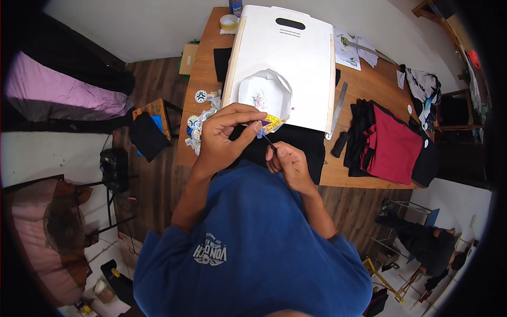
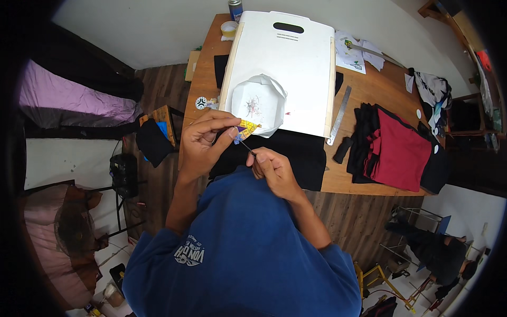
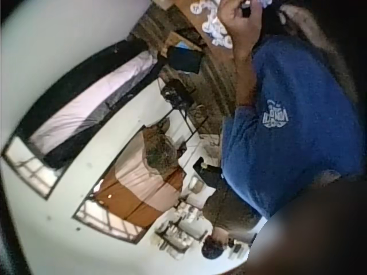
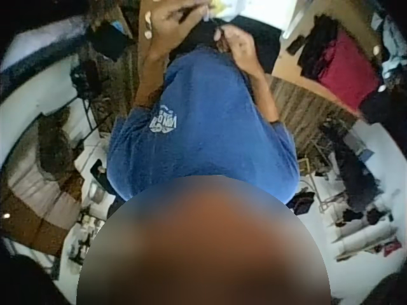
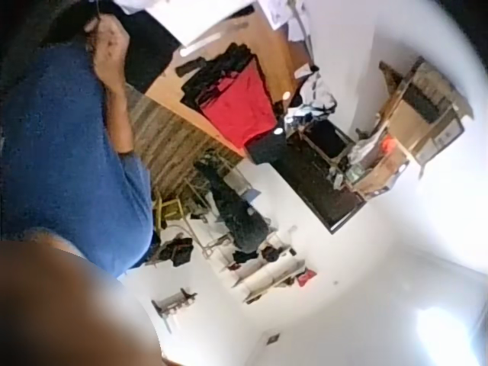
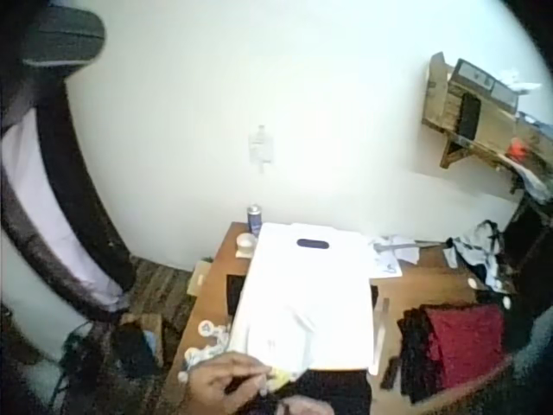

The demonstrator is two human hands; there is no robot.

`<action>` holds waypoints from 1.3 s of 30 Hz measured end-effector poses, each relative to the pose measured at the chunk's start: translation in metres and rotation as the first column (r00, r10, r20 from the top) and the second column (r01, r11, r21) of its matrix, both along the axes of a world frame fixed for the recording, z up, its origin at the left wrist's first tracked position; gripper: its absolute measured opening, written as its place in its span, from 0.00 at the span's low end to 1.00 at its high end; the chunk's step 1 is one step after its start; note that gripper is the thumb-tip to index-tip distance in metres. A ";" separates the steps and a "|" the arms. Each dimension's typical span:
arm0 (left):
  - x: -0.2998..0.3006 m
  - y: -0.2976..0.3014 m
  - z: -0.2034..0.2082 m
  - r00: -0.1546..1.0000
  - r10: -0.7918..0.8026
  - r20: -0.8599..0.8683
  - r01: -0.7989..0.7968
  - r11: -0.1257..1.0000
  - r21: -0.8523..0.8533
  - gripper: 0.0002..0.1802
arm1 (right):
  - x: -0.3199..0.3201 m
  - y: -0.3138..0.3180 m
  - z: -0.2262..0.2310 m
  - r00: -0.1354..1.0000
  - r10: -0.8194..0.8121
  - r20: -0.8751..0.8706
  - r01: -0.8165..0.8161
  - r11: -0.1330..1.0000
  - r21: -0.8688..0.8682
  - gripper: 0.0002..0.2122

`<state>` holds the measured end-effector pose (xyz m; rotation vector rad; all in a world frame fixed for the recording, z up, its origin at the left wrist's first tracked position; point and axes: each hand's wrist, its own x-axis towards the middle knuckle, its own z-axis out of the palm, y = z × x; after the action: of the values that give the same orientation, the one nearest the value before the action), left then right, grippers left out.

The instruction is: The recorder is placing stickers and logos onto a black t-shirt at a workstation and aligning them with a ruler.

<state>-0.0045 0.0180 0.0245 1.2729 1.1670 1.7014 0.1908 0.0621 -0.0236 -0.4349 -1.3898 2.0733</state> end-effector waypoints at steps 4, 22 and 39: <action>0.000 0.000 -0.001 1.000 -0.004 -0.011 0.004 1.000 -0.009 0.13 | 0.000 0.000 -0.001 1.000 -0.004 0.010 0.004 1.000 0.011 0.19; -0.002 -0.001 -0.001 1.000 0.020 -0.009 -0.020 1.000 0.003 0.14 | -0.003 -0.002 -0.002 1.000 0.000 -0.012 0.000 1.000 -0.028 0.19; -0.002 -0.003 0.001 0.998 0.043 -0.047 -0.044 0.999 -0.012 0.13 | -0.006 -0.004 0.000 1.000 -0.010 -0.016 0.009 0.998 -0.061 0.19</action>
<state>-0.0066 0.0150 0.0251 1.2939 1.2392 1.7005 0.1848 0.0585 -0.0236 -0.4476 -1.3160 2.1114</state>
